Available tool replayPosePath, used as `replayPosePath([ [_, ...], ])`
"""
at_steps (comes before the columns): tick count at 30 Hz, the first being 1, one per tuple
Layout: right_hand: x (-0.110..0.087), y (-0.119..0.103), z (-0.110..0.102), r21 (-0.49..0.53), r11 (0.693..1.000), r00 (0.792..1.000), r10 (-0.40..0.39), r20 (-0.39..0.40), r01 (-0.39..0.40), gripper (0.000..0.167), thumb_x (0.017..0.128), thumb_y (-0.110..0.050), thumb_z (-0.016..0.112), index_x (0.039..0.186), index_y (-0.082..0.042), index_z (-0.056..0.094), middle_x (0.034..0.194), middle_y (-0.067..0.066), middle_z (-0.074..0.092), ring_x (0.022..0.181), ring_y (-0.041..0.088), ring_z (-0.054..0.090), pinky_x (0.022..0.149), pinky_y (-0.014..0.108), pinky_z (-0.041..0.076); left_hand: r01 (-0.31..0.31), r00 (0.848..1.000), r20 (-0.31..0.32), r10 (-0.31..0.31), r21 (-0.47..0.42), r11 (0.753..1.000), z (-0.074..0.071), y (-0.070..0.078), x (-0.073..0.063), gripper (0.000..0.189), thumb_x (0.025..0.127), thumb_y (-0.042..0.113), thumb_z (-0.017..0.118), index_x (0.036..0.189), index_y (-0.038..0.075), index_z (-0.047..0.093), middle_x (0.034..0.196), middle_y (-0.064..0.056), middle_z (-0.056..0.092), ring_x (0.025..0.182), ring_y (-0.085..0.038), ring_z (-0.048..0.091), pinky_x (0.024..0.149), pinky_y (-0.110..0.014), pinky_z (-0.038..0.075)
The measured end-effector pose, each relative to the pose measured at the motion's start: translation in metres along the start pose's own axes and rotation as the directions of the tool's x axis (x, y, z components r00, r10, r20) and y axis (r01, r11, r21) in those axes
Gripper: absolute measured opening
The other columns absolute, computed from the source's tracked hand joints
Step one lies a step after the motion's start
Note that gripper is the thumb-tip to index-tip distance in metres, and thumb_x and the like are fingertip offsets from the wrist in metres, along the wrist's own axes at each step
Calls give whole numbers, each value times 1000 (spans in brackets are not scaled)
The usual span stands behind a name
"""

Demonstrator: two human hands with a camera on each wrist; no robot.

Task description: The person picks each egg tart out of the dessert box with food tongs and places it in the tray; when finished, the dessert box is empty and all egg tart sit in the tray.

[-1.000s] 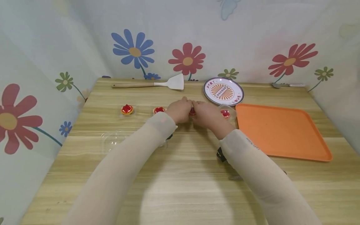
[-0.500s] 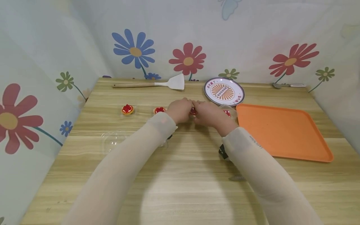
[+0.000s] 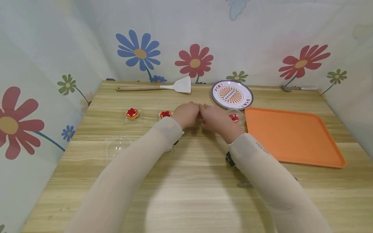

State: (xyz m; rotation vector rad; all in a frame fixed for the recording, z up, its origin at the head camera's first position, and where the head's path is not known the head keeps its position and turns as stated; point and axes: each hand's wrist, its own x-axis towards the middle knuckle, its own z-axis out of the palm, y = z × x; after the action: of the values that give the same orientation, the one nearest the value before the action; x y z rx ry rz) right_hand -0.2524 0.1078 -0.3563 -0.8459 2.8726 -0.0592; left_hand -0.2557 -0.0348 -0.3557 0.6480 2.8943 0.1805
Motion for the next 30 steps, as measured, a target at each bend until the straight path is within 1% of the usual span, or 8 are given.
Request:
replayPosePath([
  [3,-1,-2,3,-25,1000,1000,12,-17,-12,71,90,-20,69,149,3,37,131,19,58,110,33,61,97,46,49,-7,1000,-5,7,-4,1000,0,0,0,33,93,18,67,124,5,65,111,-10,65,101,-24,57,93,-40,50],
  [8,-3,-3,3,-39,999,1000,27,-14,-28,75,89,-22,73,150,2,37,139,20,54,116,34,59,101,46,47,-27,1000,-13,27,-5,1000,1,-1,2,33,91,20,69,120,5,68,109,-10,67,101,-25,58,94,-41,50],
  [10,-4,-4,2,-29,999,999,29,-13,-29,75,89,-21,73,150,2,37,139,20,53,117,35,59,101,47,47,-29,1000,-11,29,-14,999,1,-3,3,35,90,22,71,121,6,68,110,-9,68,101,-25,59,95,-41,50],
  [13,-5,-4,0,-17,1000,1000,26,-13,-27,75,88,-18,74,150,2,37,139,20,53,117,35,59,102,46,47,-31,1000,5,31,-19,999,0,-5,4,35,89,23,71,120,8,69,108,-7,69,100,-24,59,95,-40,49],
  [19,-6,-6,-2,-17,1000,1000,14,-14,-15,74,89,-19,74,150,2,37,138,19,54,115,34,60,100,46,48,-22,998,66,23,-10,1000,-9,-5,1,24,88,21,72,106,7,71,105,-7,67,95,-22,58,91,-38,49],
  [22,-7,-7,-4,-17,1000,1000,11,-10,-11,75,89,-19,74,150,3,37,139,20,54,116,35,60,100,46,48,-18,995,95,19,-11,1000,-11,-6,1,27,89,25,71,109,7,70,108,-8,66,97,-22,58,94,-38,49],
  [24,-7,-7,-4,-15,1000,1000,16,-2,-16,75,89,-19,73,150,3,36,140,20,53,117,35,59,101,46,47,-28,994,107,30,-17,999,-11,-6,2,30,91,30,70,111,8,70,109,-7,66,98,-21,59,96,-38,48],
  [30,-6,-6,-4,-2,999,999,34,2,-34,74,90,-18,72,151,2,36,143,20,51,122,35,57,105,45,45,-70,991,113,72,-20,997,-10,-8,2,40,94,43,64,112,7,70,108,-9,68,100,-23,62,97,-38,48],
])
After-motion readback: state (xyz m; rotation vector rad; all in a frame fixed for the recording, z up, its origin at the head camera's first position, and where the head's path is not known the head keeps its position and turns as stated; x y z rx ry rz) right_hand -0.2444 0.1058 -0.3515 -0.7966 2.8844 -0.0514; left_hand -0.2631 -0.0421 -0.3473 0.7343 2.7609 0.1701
